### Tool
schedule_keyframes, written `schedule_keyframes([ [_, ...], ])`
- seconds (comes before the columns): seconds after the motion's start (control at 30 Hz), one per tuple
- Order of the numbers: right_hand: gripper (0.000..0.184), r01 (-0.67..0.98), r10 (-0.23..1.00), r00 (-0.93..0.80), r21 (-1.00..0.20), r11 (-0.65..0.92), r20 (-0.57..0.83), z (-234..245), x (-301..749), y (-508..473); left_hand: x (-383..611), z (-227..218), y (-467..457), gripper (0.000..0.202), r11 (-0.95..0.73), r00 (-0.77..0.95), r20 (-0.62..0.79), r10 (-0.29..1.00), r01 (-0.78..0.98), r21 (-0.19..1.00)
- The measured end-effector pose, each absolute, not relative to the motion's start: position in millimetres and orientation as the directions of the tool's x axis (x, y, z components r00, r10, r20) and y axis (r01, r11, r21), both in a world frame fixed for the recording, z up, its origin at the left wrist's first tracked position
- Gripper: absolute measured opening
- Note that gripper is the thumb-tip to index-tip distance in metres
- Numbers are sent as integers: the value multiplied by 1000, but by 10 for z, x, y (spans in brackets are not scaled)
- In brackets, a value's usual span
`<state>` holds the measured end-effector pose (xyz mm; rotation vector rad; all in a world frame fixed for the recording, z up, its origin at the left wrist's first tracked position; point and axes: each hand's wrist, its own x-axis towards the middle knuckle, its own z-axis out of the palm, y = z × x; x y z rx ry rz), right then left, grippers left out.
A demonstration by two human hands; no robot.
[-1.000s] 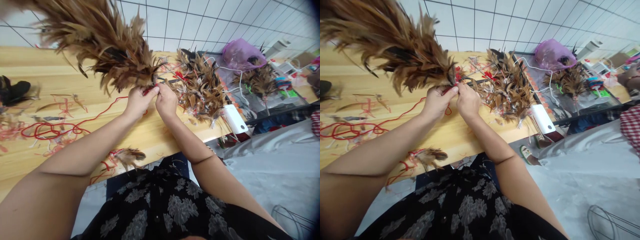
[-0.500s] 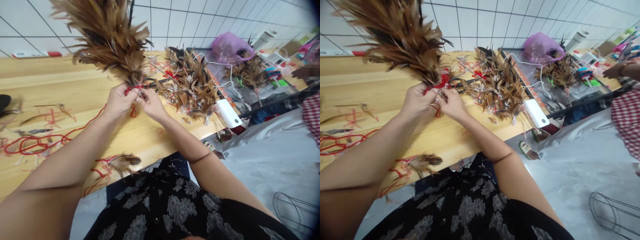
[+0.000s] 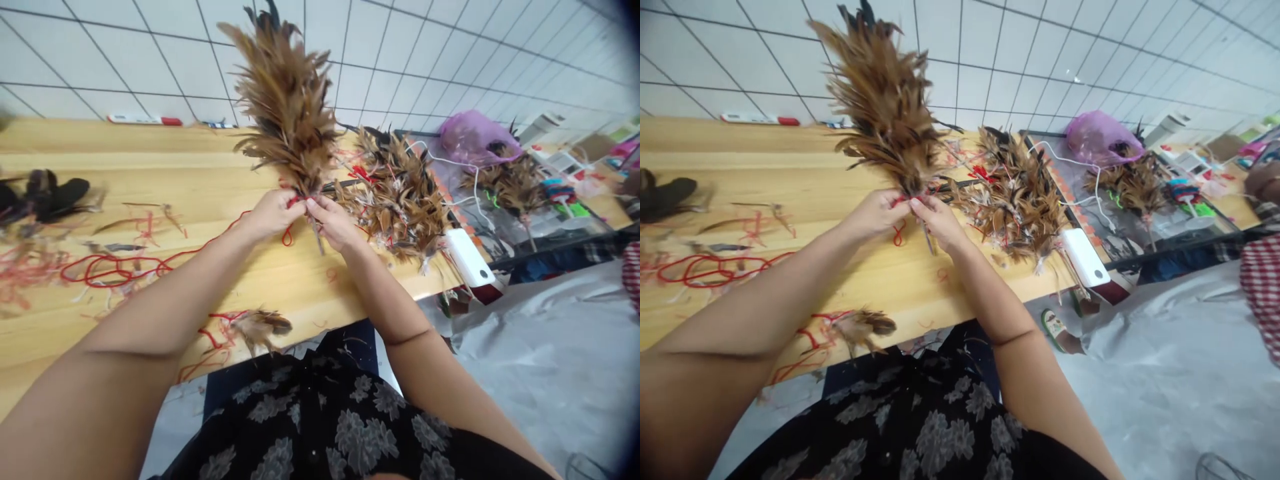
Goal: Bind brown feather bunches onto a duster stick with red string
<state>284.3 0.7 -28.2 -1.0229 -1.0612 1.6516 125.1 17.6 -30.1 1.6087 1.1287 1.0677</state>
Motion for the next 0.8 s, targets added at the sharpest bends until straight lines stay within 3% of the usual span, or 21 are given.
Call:
schedule_keyframes([
  [0.07,15,-225,948,-226,-935,-273,-222,-301,2791,0,1250,-307,176,29,-261,242,180,953,362,895],
  [0.2,20,-251,911,-237,-885,-393,-338,-337,2712,-14,1266,-330,173,26,-314,234,218,948,556,769],
  [0.37,21,-349,894,-224,-825,-444,-387,-388,2685,22,1316,-372,164,21,-292,228,191,955,596,748],
  [0.8,27,-473,903,-207,-769,-430,-378,-462,2721,120,1402,-388,77,22,-329,154,312,937,687,648],
])
